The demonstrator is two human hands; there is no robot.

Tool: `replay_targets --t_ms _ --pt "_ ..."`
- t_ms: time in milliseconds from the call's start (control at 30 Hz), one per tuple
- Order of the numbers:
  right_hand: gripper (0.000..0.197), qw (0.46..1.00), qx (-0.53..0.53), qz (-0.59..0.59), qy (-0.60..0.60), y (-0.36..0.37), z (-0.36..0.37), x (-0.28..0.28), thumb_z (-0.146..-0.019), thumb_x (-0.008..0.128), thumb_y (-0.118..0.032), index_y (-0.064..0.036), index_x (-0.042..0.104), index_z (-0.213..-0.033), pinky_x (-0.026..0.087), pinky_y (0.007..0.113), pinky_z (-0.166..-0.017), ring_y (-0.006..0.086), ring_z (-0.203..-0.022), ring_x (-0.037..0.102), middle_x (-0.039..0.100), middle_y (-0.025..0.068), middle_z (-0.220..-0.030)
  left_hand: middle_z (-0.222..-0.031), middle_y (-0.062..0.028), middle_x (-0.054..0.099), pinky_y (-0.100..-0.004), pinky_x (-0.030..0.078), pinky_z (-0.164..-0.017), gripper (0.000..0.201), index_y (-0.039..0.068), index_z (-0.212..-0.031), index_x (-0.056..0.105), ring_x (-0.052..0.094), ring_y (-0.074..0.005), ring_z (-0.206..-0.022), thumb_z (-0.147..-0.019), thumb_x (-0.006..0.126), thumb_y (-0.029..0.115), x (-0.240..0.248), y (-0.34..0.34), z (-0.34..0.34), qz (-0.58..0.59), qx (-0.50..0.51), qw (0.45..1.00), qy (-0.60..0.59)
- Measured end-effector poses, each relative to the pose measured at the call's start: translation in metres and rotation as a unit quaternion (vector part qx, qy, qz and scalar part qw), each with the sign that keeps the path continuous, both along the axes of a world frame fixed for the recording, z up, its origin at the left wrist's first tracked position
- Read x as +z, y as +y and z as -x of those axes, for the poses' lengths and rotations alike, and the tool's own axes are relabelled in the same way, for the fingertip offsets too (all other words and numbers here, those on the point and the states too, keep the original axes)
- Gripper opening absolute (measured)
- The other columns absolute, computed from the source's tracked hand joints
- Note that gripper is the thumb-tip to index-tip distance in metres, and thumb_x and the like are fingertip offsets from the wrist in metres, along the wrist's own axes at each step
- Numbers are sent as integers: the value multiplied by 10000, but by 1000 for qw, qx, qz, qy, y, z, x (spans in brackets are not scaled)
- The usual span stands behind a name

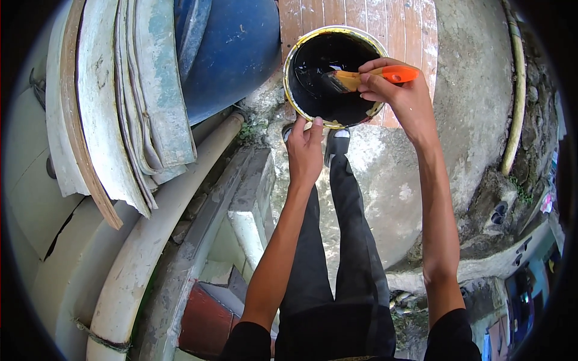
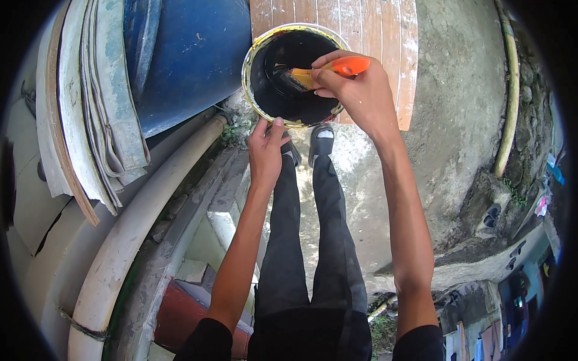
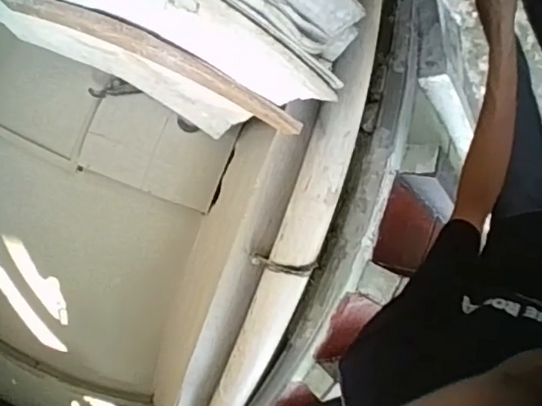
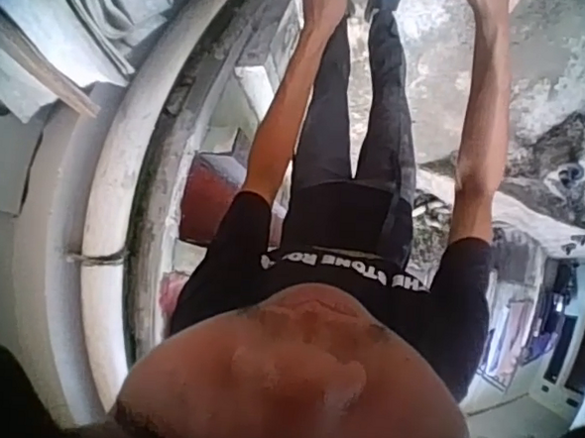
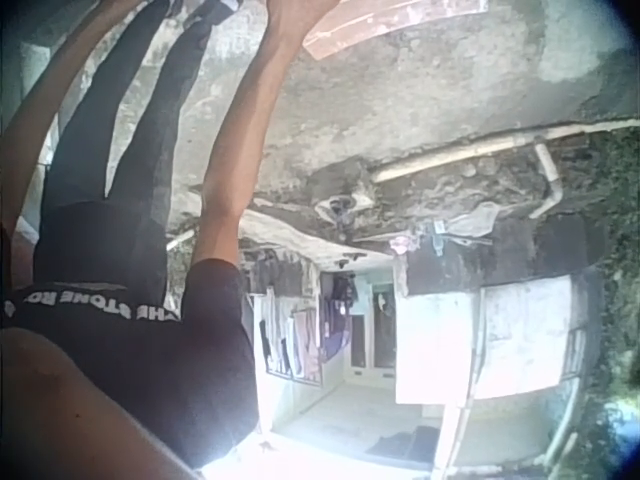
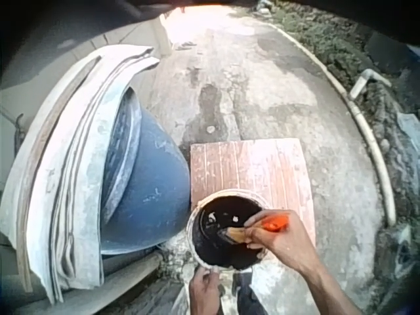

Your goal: Painting the grey decorative panels of an exterior wall with dark paint.

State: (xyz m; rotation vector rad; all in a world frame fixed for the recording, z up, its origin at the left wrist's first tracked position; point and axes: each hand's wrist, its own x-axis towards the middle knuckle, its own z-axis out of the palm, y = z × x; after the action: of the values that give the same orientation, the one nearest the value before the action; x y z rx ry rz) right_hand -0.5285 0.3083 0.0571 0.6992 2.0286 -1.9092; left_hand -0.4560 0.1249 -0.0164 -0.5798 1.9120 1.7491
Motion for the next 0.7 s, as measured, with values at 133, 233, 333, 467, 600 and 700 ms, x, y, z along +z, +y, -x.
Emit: replay_targets --t_ms 133,233,333,467,600,700 --pt "171 995 34 -96 1 -5 -3 -11 -809 645 -143 19 673 -852 543 289 -655 171 -715 674 669 127 -753 -932 -145 671 -294 499 -745 355 -19 -1204 532 656 -185 -815 -969 503 245 -1 1 -2 23 -2 1000 13" --pt "177 977 116 -173 44 -14 -2 -22 -765 634 -137 10 668 -857 516 349 -674 250 -706 666 656 170 -748 -934 -143 671 -295 496 -749 357 -23 -1206 529 654 -183 -815 -967 507 240 0 0 -2 18 4 1000 17" --pt "170 957 176 -209 94 -19 2 -30 -718 585 -65 24 656 -845 499 388 -723 358 -753 637 647 204 -759 -960 -114 637 -303 524 -758 343 -19 -1196 541 633 -175 -858 -966 513 235 3 0 -2 14 -9 1000 16" --pt "133 918 291 -236 125 -19 6 -50 -753 629 -37 26 669 -863 511 346 -752 315 -784 661 681 176 -845 -972 -85 603 -306 554 -763 329 -9 -1188 550 614 -163 -894 -968 516 234 2 1 -5 7 -18 1000 21" --pt "124 906 338 -219 133 -23 11 -60 -734 648 -21 32 681 -841 512 351 -761 334 -795 658 681 188 -857 -969 -84 603 -303 552 -759 326 -9 -1181 549 615 -162 -893 -967 517 235 -1 0 -8 12 -2 999 34" --pt "136 910 342 -187 138 -24 10 -61 -724 652 -21 33 686 -844 511 349 -766 339 -795 654 682 190 -853 -950 -67 599 -300 551 -758 304 -17 -1137 560 604 -140 -867 -964 525 230 -2 0 -8 22 -5 999 31"
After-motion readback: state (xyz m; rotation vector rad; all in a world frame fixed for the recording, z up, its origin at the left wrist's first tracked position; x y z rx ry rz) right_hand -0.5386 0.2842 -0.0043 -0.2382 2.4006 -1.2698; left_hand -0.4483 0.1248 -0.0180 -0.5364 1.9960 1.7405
